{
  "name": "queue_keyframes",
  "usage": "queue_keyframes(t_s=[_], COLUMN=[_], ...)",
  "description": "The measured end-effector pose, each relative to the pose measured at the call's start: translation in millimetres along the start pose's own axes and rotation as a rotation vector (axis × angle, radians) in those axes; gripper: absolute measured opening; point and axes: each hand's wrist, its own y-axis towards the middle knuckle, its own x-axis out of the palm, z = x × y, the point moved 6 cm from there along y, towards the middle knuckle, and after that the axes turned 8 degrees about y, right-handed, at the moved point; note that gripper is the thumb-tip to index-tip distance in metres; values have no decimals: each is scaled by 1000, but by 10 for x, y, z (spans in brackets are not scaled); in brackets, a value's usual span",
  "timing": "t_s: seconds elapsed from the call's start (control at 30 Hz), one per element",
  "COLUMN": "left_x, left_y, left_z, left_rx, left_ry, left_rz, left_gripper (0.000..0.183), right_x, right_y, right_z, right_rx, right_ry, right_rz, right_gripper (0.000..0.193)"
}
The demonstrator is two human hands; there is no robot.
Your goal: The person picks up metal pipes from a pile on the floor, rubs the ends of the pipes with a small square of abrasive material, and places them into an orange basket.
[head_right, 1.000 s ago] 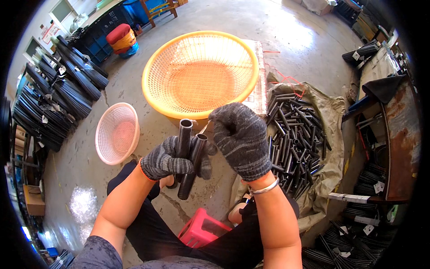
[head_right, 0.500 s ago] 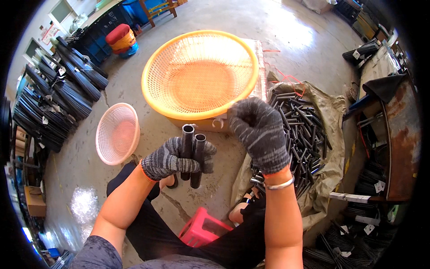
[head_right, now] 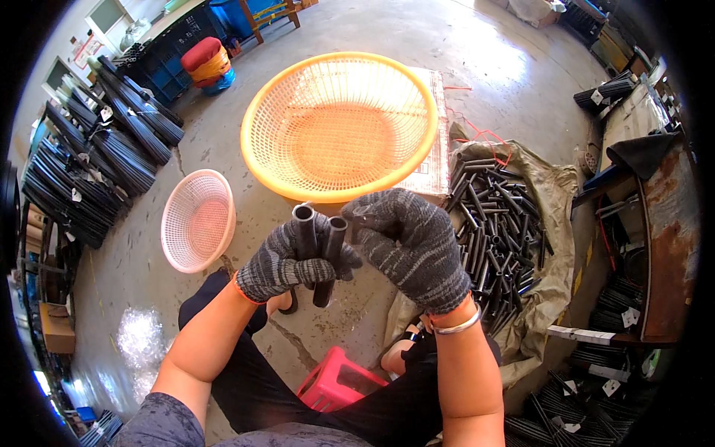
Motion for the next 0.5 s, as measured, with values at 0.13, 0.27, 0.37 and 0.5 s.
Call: queue_keyframes(t_s=[0.13, 0.27, 0.37, 0.5], left_x=[-40, -75, -38, -30], left_y=[-76, -100, -98, -102], left_z=[5, 19, 62, 102], left_rx=[-97, -94, -56, -36], left_ry=[45, 49, 11, 12], left_rz=[-40, -45, -41, -47], left_gripper=[37, 40, 41, 41], right_x=[10, 27, 32, 43], right_y=[0, -5, -12, -15], right_z=[-11, -34, -22, -43], right_rx=[7, -63, -80, -112], right_ry=[78, -14, 103, 109], right_rz=[6, -40, -38, -65], right_gripper=[24, 25, 24, 24])
